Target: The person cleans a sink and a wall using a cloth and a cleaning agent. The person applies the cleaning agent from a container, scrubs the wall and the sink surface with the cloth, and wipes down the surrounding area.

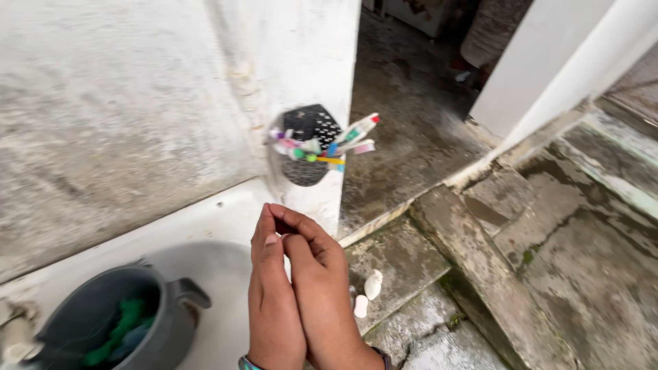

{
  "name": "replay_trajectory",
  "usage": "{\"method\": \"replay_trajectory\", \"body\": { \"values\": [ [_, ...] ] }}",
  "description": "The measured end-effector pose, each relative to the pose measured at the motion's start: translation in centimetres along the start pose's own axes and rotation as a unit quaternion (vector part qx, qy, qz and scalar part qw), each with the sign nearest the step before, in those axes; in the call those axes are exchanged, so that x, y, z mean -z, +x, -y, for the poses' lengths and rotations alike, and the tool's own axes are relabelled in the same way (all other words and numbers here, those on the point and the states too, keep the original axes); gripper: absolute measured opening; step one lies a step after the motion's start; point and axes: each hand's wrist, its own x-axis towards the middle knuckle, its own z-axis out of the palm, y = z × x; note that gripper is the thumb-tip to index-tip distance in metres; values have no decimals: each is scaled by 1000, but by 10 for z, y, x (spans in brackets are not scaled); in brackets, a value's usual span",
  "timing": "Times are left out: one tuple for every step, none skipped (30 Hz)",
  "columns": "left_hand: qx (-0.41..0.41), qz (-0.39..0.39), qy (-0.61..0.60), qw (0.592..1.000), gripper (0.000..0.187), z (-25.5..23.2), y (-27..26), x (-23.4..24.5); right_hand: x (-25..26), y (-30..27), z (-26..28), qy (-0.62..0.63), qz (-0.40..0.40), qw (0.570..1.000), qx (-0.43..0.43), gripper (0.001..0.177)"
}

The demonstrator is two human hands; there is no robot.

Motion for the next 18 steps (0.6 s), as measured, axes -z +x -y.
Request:
{"method": "replay_trajectory", "body": {
  "values": [
    [-2, -8, 0, 1000, 65, -2, 1, 11, -9, -2, -4, -1, 8, 1000, -3, 38],
    [15, -15, -1, 1000, 65, -4, 2, 20, -18, -4, -6, -40, 14, 999, 8, 38],
    [33, -22, -2, 999, 65, -7, 3, 30, -26, -5, -8, -78, 19, 997, 18, 38],
    [31, -28, -4, 999, 65, -10, 4, 39, -31, -7, -8, -81, 25, 996, 18, 38],
    [67, -34, 21, 997, 67, -13, 5, 49, -36, -8, -8, -117, 50, 992, 5, 38],
    [102, -42, 47, 993, 69, -16, 6, 57, -41, -9, -7, -152, 77, 985, -7, 37],
    [100, -49, 44, 993, 69, -19, 6, 64, -45, -10, -6, -154, 85, 984, -8, 37],
    [97, -55, 75, 991, 69, -22, 6, 71, -50, -11, -4, -189, 100, 977, -17, 38],
    [93, -61, 106, 988, 68, -25, 7, 77, -54, -11, -2, -223, 115, 968, -25, 39],
    [92, -68, 103, 988, 68, -27, 8, 84, -57, -12, 0, -225, 122, 966, -25, 39],
    [93, -69, 104, 988, 67, -30, 9, 90, -60, -12, 2, -243, 132, 961, -30, 39],
    [96, -72, 106, 987, 65, -31, 8, 96, -63, -11, 3, -260, 142, 954, -36, 39],
    [96, -81, 104, 987, 65, -31, 8, 100, -66, -9, 3, -262, 150, 953, -38, 39],
    [106, -98, 123, 982, 63, -32, 7, 106, -69, -8, 3, -267, 167, 948, -46, 38],
    [117, -114, 141, 976, 60, -32, 6, 112, -71, -8, 3, -272, 184, 943, -53, 38],
    [116, -124, 143, 975, 60, -32, 5, 118, -74, -7, 2, -271, 194, 941, -55, 38],
    [145, -125, 141, 971, 57, -31, 2, 125, -77, -6, 1, -259, 202, 942, -72, 37],
    [174, -123, 137, 967, 54, -30, 0, 130, -79, -5, -1, -248, 208, 942, -89, 37]
  ]
}}
